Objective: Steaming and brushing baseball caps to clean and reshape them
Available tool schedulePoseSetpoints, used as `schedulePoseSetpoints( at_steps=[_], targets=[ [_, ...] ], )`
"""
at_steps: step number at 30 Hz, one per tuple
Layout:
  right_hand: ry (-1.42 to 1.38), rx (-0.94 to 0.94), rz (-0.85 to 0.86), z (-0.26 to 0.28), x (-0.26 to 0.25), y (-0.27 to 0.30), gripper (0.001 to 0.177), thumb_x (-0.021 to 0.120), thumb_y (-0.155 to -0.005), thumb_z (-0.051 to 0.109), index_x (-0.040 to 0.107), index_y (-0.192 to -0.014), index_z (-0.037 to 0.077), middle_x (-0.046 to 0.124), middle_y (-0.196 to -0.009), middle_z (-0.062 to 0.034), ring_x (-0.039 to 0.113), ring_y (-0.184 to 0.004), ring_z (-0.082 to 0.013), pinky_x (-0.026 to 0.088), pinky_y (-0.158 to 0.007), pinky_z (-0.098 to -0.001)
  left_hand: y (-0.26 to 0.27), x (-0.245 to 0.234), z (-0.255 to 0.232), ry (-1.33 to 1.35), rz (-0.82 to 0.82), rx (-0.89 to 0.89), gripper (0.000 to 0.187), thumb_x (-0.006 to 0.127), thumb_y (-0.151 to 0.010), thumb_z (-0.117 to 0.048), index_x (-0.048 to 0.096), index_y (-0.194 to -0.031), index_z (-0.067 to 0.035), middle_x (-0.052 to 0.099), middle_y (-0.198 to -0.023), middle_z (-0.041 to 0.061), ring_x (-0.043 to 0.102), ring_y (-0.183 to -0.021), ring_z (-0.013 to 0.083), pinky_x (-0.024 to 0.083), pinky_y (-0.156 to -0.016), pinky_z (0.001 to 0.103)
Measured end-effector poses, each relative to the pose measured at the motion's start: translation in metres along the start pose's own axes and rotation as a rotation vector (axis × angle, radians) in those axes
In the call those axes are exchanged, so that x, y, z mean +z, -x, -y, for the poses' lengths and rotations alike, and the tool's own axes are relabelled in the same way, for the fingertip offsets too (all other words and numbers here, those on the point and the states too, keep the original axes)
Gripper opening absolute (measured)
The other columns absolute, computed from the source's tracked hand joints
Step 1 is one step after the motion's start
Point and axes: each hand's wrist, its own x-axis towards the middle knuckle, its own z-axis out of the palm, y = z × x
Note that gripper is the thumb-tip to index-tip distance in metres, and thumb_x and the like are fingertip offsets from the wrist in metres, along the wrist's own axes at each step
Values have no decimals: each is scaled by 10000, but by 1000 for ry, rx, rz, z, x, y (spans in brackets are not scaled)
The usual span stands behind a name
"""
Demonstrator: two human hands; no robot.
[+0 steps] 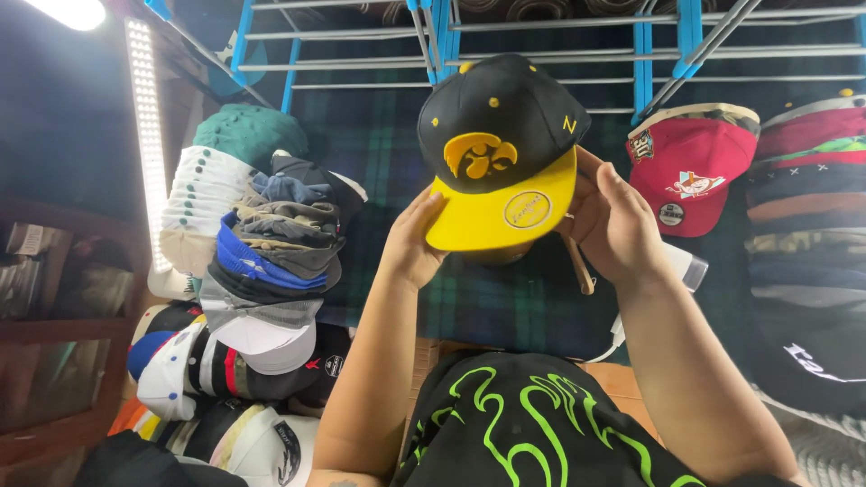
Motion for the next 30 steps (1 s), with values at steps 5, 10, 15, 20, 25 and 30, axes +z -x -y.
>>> schedulePoseSetpoints(
  at_steps=[5,10,15,20,25,30],
  targets=[
    [137,20,-250,-17,-5,0,534,526,-1037,81,391,-1546,-5,558,-1345,-326,674,-1118,-502,598,-858,-640,-5,5,-9,-305,22,131,591,718,-971,-236,493,-1496,-80,623,-1300,240,653,-1191,410,556,-985,553],
    [274,5,-368,-86,-67,-25,507,585,-1044,46,443,-1531,49,569,-1297,-329,671,-1145,-463,617,-923,-583,-30,-11,7,-543,-99,163,616,735,-963,-205,480,-1508,-74,581,-1372,312,578,-1282,496,532,-984,600],
    [467,285,-680,-113,-72,-19,494,695,-966,193,570,-1440,134,629,-1296,-222,686,-1097,-388,645,-782,-568,-63,-53,52,-470,-315,1,610,784,-922,-296,564,-1439,-58,628,-1334,242,670,-1167,382,601,-894,522],
    [502,274,-657,-97,-34,2,574,660,-969,123,491,-1515,174,531,-1449,-211,610,-1234,-429,618,-830,-592,-27,-28,36,-551,-281,26,664,733,-945,-214,444,-1528,-81,578,-1366,300,593,-1258,467,541,-968,592],
    [539,358,-649,-86,0,25,595,602,-968,94,476,-1540,198,550,-1417,-248,594,-1252,-442,619,-851,-560,-16,-45,47,-702,-238,-3,674,679,-972,-221,388,-1579,-201,585,-1374,273,574,-1300,425,537,-1013,542],
    [674,456,-623,-77,16,42,636,545,-968,74,425,-1581,193,535,-1440,-301,578,-1276,-470,610,-846,-531,9,-33,43,-836,-220,-34,648,620,-986,-238,380,-1587,-264,560,-1411,302,505,-1365,436,486,-1081,532]
  ],
)
